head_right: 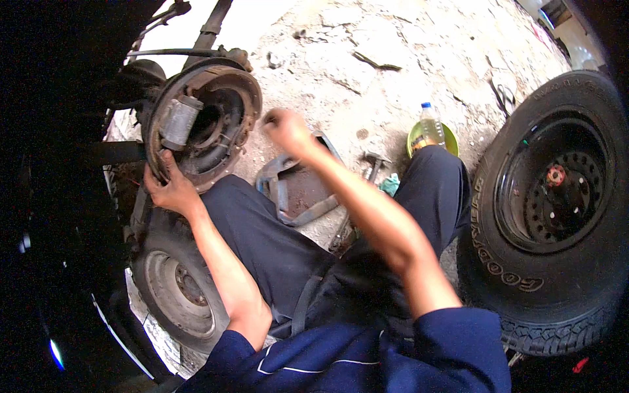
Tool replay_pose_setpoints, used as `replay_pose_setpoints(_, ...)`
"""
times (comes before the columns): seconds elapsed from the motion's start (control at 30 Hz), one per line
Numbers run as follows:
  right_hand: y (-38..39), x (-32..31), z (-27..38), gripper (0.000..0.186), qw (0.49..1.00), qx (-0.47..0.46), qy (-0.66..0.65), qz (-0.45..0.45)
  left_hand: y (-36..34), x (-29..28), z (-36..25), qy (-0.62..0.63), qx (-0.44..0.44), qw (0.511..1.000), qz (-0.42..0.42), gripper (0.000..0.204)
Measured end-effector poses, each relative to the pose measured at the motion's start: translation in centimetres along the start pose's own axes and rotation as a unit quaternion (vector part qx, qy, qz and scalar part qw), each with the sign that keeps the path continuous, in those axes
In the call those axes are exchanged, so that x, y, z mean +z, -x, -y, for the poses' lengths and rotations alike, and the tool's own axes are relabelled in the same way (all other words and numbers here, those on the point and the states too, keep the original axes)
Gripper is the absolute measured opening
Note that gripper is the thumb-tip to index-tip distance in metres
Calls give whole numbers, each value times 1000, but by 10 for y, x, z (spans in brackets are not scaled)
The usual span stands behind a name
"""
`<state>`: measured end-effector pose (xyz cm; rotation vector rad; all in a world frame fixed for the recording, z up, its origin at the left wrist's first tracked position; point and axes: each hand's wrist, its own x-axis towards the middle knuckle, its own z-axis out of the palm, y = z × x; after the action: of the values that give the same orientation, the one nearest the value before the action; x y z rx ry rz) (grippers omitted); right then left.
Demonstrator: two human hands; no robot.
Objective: The person removes a brake shoe from a drum brake assembly and pours liquid from a bottle into a hub component.
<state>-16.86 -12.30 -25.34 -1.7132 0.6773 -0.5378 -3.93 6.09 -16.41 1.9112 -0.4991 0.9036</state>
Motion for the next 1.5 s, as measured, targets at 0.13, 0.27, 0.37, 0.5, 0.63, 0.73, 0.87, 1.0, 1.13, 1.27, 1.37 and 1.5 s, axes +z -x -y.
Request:
replay_pose_setpoints(0.13, -28, -153, -137, 21, 893, 204, 399, 27, 7, 9, -9, 10, 13, 1000, 8, 58)
replay_pose_setpoints(0.27, 22, -246, -200, 21, 796, 322, 512, 17, 5, 7, -6, 17, 7, 1000, 9, 59)
replay_pose_setpoints(0.37, 33, -240, -216, 20, 742, 404, 529, 81, 1, 4, 0, 29, 10, 1000, 7, 60)
replay_pose_setpoints(0.5, 68, -257, -265, 23, 748, 386, 534, 80, 4, 5, -3, 8, 13, 1000, 14, 60)
replay_pose_setpoints(0.63, 72, -243, -255, 26, 741, 377, 549, 91, 2, 4, 2, 16, 19, 1000, 10, 59)
replay_pose_setpoints(0.73, 60, -223, -211, 27, 749, 347, 561, 57, -1, 0, 0, 18, 18, 1000, 2, 58)
replay_pose_setpoints(0.87, 64, -185, -175, 26, 777, 277, 562, 53, 3, 5, -3, 40, 9, 999, 5, 57)
replay_pose_setpoints(1.0, 93, -109, -129, 39, 764, 388, 407, 317, 0, 1, 9, 24, 19, 1000, 0, 56)
replay_pose_setpoints(1.13, 129, -74, -153, 70, 635, 368, 509, 449, 6, 6, -3, 39, 7, 999, 7, 57)
replay_pose_setpoints(1.27, 133, -67, -154, 63, 607, 483, 405, 483, 3, 2, -2, 56, -6, 998, 18, 56)
replay_pose_setpoints(1.37, 132, -67, -156, 53, 593, 523, 348, 504, 0, 5, 0, 63, -5, 998, -3, 61)
replay_pose_setpoints(1.5, 136, -92, -154, 39, 590, 586, 263, 489, 7, 5, 4, 80, -22, 996, 17, 61)
